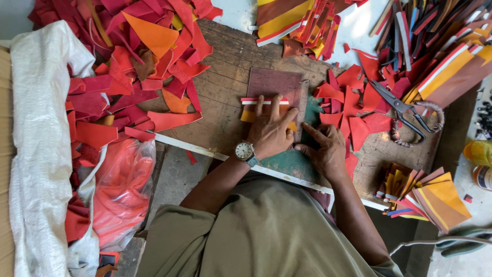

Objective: The person assembles small craft items by layering colored foam pieces on a board. They use scissors to trim edges and arrange the pieces into a pattern, then place the finished unit into a stack.

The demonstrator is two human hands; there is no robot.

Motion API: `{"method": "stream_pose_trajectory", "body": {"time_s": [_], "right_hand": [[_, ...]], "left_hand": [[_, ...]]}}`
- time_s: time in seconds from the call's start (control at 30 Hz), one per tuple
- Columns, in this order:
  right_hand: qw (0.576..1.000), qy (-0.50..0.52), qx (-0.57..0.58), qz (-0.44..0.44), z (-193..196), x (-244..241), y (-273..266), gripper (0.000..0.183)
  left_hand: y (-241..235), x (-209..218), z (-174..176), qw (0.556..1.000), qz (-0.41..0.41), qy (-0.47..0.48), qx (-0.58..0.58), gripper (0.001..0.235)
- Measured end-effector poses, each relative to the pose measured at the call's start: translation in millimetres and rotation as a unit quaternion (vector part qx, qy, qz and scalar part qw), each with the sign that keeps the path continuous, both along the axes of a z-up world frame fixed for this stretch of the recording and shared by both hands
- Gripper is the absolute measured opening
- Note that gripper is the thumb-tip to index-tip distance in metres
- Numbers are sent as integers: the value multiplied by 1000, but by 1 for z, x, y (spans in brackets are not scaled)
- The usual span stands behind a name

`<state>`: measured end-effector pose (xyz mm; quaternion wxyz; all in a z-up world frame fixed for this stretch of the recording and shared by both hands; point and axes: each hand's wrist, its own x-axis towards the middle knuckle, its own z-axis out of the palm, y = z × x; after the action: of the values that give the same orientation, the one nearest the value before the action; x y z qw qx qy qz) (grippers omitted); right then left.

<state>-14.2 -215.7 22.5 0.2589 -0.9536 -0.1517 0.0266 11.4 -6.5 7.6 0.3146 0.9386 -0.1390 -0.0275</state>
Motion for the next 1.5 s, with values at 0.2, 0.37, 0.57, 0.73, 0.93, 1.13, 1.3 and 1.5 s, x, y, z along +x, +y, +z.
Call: {"method": "stream_pose_trajectory", "body": {"time_s": [0.2,0.37,0.57,0.73,0.93,1.13,1.3,1.5], "right_hand": [[1000,7,-1,-1,-2,0,-1,70],[1000,-2,1,3,-2,0,-2,70],[1000,-3,3,-6,3,-1,4,67],[1000,-9,-27,-12,9,1,18,64],[1000,-10,10,-5,24,-20,17,56],[983,-17,134,-122,15,-32,-12,27],[986,1,-5,-169,1,7,-20,53],[988,-17,-4,-156,-13,15,-16,55]], "left_hand": [[0,-1,-4,999,0,-46,-17,59],[3,-2,-13,999,-5,-50,-7,58],[6,2,-31,994,-7,-67,-90,46],[23,5,-30,998,-23,-57,-14,33],[21,7,-14,996,-35,-68,35,27],[28,6,-12,999,-33,-23,-11,51],[29,2,-8,999,-31,-26,1,59],[32,-2,-11,1000,-23,-13,-14,55]]}}
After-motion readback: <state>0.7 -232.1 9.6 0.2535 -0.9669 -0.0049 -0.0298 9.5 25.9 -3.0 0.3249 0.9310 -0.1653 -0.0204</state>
